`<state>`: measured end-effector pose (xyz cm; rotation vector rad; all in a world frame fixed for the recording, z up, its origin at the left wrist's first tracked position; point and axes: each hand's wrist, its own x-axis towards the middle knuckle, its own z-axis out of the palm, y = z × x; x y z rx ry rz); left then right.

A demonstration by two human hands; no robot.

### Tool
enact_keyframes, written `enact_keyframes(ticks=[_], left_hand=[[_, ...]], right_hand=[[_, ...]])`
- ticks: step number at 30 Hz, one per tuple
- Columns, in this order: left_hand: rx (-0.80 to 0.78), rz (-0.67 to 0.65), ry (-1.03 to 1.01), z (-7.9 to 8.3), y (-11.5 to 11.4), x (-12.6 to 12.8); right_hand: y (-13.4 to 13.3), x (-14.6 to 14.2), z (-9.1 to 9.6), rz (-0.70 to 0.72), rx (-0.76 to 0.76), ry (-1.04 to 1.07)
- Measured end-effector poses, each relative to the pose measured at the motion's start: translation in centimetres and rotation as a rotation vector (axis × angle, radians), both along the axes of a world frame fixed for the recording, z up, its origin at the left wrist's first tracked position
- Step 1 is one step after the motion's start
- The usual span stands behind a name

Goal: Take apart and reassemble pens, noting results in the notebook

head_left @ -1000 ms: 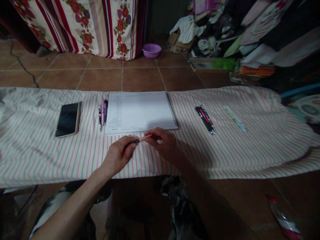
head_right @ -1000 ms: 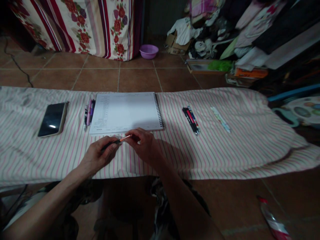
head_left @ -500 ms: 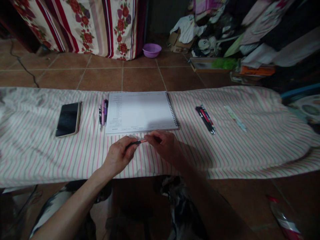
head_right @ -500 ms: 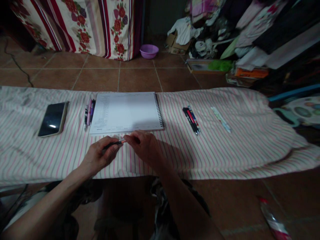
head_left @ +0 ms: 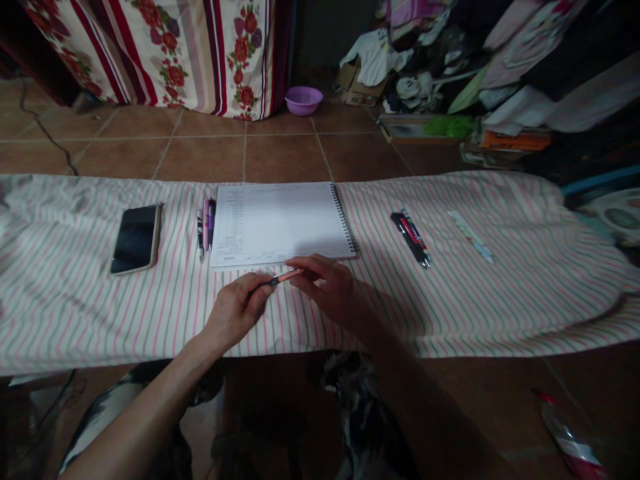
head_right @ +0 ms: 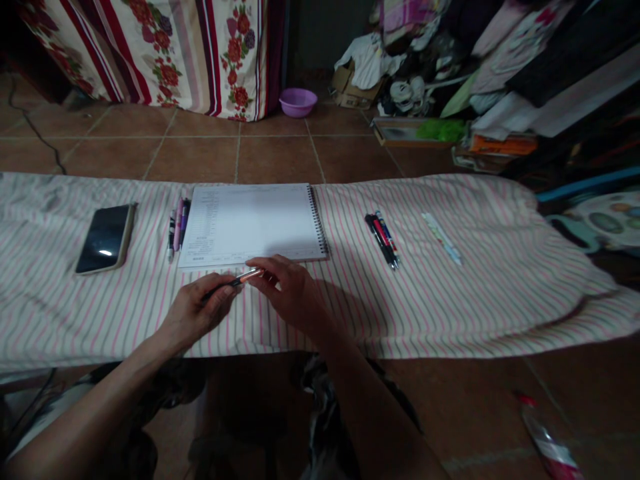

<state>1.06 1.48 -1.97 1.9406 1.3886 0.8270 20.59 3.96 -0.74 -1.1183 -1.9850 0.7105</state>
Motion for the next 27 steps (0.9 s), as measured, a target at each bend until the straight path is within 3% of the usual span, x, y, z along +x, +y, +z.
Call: enact_keyframes(ticks=[6,17,27], left_hand=[[-0.014,0.028,-0.012,0.13,0.08,0.2],[-0.073,0.095,-0.022,0.37,-0.03,0.33],[-0.063,0.079,-0.002,0.34,-0.19,0.26]], right_hand=[[0.15,-0.09,-0.12,0.01,0.104,-0.009],[0.21,-0.01,-0.16,-0.003,0.067,-0.067],[0.03,-0.17,0.02,-0.061,-0.014,-0.164]])
